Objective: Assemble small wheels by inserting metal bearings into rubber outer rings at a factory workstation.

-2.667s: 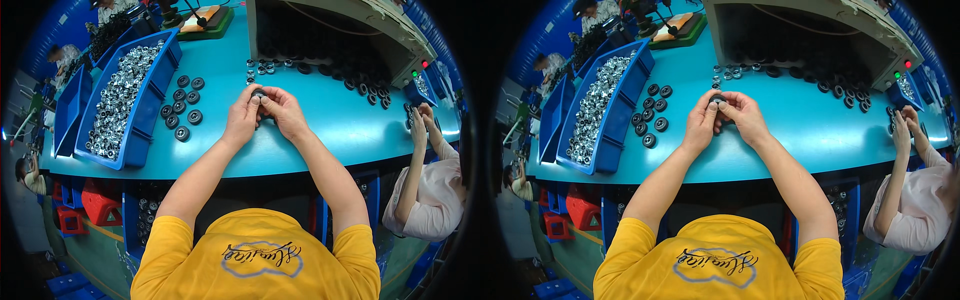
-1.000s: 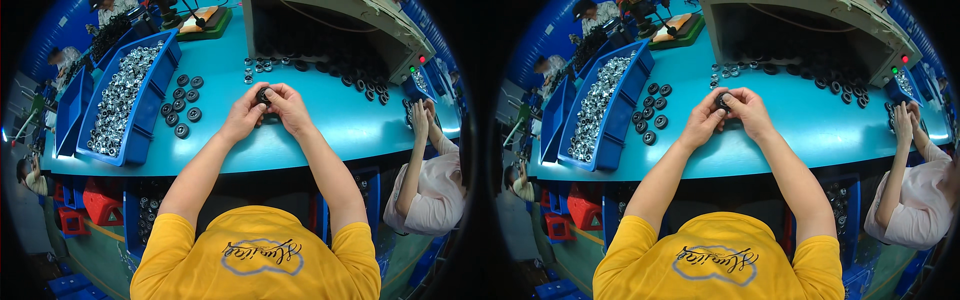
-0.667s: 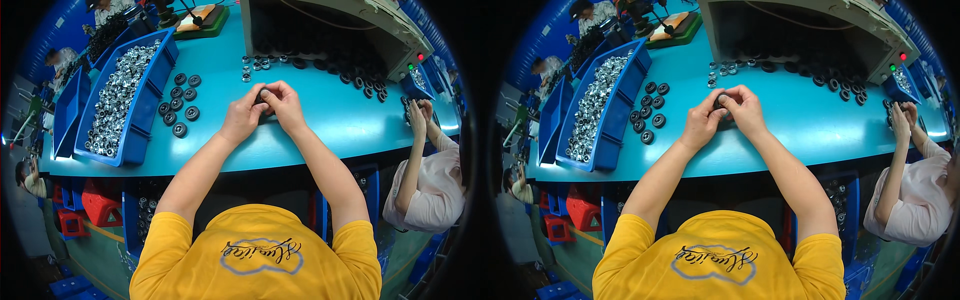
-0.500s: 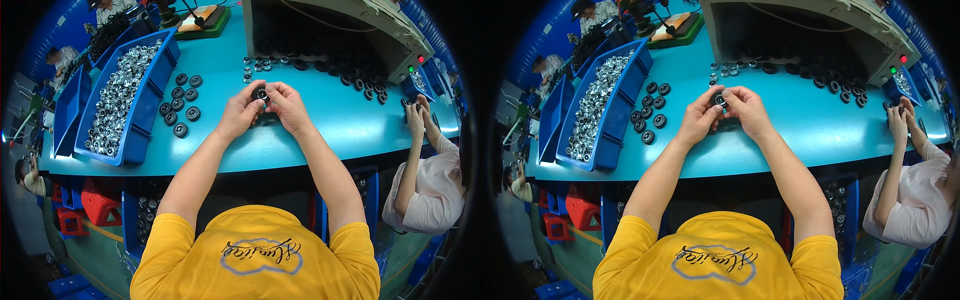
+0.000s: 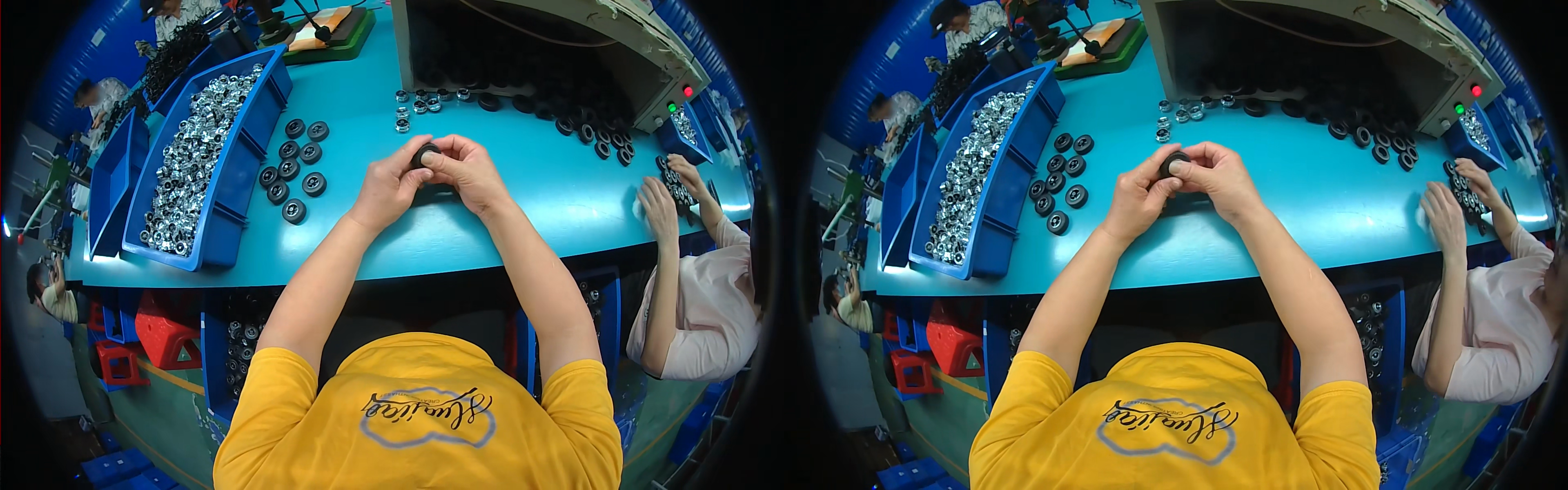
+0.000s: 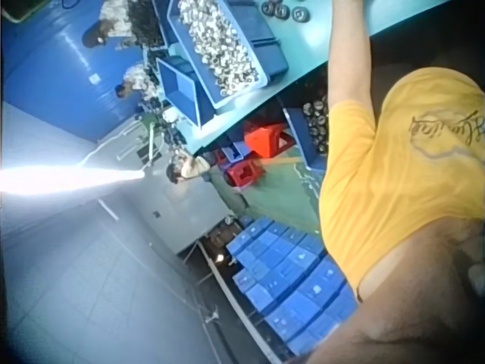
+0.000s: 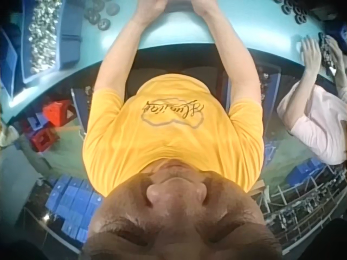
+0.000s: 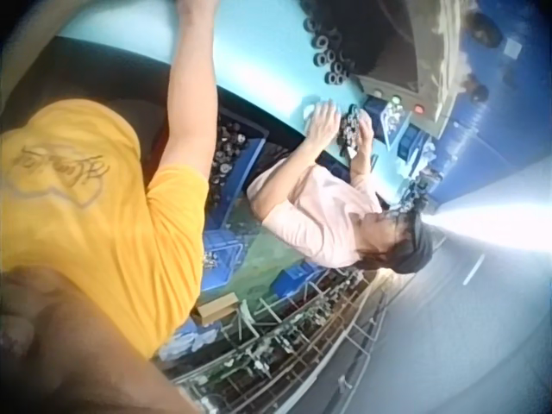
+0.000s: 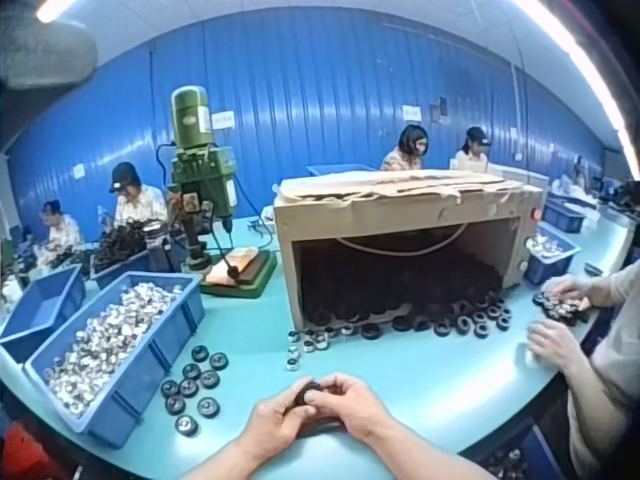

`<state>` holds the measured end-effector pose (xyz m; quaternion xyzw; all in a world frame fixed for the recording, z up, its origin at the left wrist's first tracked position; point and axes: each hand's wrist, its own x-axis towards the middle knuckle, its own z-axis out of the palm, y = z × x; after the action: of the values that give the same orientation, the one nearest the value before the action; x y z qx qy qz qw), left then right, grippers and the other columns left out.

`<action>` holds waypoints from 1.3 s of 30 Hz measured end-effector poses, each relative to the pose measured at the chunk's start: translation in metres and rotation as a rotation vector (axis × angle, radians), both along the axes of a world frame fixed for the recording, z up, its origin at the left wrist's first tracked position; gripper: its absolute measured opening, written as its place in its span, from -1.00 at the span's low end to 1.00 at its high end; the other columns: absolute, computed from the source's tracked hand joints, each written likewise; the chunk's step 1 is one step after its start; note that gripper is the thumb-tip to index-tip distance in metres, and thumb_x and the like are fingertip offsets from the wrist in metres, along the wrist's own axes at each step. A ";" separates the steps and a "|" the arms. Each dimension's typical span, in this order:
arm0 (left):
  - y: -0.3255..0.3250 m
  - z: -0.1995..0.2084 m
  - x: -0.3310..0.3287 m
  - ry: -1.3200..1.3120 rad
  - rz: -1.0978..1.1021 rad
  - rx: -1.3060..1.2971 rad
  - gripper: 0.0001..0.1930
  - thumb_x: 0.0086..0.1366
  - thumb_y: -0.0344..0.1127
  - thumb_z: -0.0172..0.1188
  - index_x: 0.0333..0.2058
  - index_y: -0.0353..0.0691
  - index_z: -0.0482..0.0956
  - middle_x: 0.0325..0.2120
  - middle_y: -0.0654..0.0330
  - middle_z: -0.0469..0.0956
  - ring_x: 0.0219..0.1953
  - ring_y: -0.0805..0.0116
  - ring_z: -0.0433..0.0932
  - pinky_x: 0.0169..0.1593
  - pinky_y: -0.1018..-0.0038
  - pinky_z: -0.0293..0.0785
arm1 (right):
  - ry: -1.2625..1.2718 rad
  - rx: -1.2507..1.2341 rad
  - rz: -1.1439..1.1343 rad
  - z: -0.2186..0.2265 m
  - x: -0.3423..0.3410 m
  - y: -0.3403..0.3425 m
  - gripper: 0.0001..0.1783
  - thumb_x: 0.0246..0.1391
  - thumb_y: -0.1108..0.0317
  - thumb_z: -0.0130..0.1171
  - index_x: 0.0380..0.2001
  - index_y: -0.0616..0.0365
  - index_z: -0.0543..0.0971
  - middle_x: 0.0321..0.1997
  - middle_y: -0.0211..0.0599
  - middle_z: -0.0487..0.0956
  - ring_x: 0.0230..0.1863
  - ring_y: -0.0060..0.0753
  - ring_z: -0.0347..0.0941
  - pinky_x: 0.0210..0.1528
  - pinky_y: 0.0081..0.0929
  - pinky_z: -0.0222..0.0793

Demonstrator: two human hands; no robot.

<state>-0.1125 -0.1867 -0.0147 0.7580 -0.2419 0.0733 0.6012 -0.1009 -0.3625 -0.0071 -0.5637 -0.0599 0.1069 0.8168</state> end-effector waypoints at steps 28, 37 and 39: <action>0.007 -0.002 0.007 0.314 -0.018 -0.206 -0.68 0.55 -0.26 -0.04 0.13 -0.24 0.53 -0.38 0.38 0.51 -0.45 0.66 0.35 -0.37 0.68 0.34 | -0.096 -0.215 -0.016 -0.004 0.001 0.008 -0.75 0.24 0.37 0.28 -0.09 0.27 0.57 -0.18 -0.28 0.64 -0.24 -0.55 0.59 -0.22 -0.57 0.61; 0.007 -0.012 0.014 0.195 0.020 -0.200 -0.65 0.48 -0.37 0.07 0.20 -0.14 0.51 -0.44 0.35 0.52 -0.54 0.68 0.37 -0.50 0.70 0.31 | -0.110 -0.159 -0.027 -0.001 0.000 0.012 -0.68 0.17 0.40 0.29 -0.05 0.34 0.59 -0.16 -0.25 0.66 -0.21 -0.51 0.62 -0.12 -0.56 0.62; 0.003 -0.013 0.014 0.039 0.060 -0.098 -0.62 0.47 -0.38 0.09 0.23 -0.14 0.49 -0.44 0.34 0.52 -0.55 0.67 0.39 -0.54 0.69 0.31 | -0.098 -0.187 -0.049 -0.003 0.002 0.012 -0.69 0.16 0.40 0.30 -0.06 0.34 0.59 -0.18 -0.26 0.66 -0.21 -0.52 0.61 -0.14 -0.58 0.61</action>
<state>-0.0981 -0.1833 -0.0274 0.7358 -0.2037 0.0883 0.6397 -0.0988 -0.3504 -0.0097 -0.6435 -0.0755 0.0642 0.7590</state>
